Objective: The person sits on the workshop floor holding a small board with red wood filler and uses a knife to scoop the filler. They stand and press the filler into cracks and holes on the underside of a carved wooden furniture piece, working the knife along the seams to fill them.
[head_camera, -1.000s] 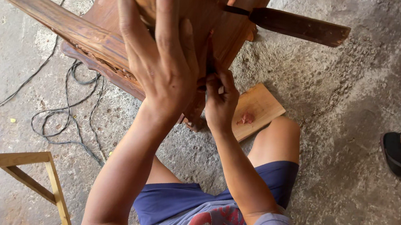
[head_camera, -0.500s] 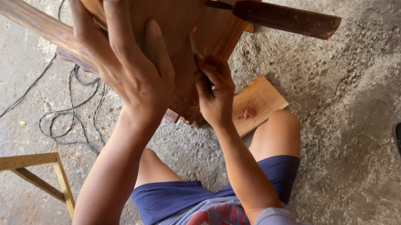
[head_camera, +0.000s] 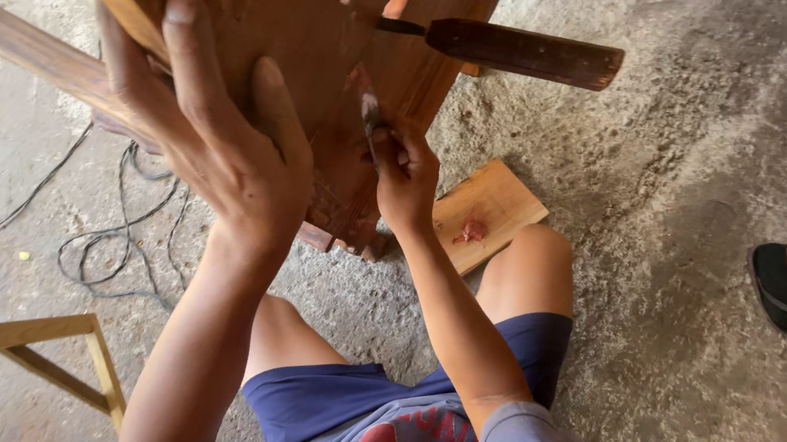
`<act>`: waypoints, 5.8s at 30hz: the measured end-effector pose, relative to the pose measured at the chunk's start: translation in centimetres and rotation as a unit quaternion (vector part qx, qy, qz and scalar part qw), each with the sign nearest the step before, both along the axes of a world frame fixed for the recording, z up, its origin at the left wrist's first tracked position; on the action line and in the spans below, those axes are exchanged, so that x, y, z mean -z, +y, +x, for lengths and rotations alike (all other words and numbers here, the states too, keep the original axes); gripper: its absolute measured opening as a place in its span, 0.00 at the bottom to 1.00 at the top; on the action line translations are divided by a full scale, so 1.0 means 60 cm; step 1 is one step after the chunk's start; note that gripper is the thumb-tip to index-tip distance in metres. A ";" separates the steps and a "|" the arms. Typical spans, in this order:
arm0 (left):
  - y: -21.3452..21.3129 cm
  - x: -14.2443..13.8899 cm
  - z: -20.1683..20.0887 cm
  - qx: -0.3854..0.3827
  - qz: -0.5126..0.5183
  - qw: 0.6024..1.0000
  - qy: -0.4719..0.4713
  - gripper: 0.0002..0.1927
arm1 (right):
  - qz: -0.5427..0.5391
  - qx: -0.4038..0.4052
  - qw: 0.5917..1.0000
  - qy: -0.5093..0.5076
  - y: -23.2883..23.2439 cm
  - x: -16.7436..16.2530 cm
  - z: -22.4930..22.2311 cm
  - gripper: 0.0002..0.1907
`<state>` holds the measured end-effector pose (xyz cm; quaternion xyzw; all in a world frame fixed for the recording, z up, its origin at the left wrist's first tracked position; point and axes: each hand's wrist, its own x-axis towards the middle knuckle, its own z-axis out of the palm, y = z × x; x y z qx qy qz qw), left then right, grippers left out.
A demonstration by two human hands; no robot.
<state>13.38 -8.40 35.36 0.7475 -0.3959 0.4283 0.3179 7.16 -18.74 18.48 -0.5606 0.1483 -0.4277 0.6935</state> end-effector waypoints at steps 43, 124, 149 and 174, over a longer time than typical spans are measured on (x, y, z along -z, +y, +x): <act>0.020 0.027 0.018 -0.018 0.022 1.000 0.004 0.41 | 0.008 0.047 0.996 0.080 -0.161 0.157 -0.332 0.06; 0.617 -0.374 0.887 -0.051 0.496 0.604 0.622 0.39 | -0.024 0.441 0.863 0.243 0.058 -0.870 0.104 0.26; -0.018 -0.243 1.469 0.302 0.767 0.474 0.310 0.35 | 0.115 0.731 0.651 0.165 0.364 -0.991 0.669 0.21; 0.382 -0.340 1.763 0.268 0.860 0.342 0.266 0.32 | 0.219 0.874 0.394 0.181 1.430 -0.903 1.265 0.18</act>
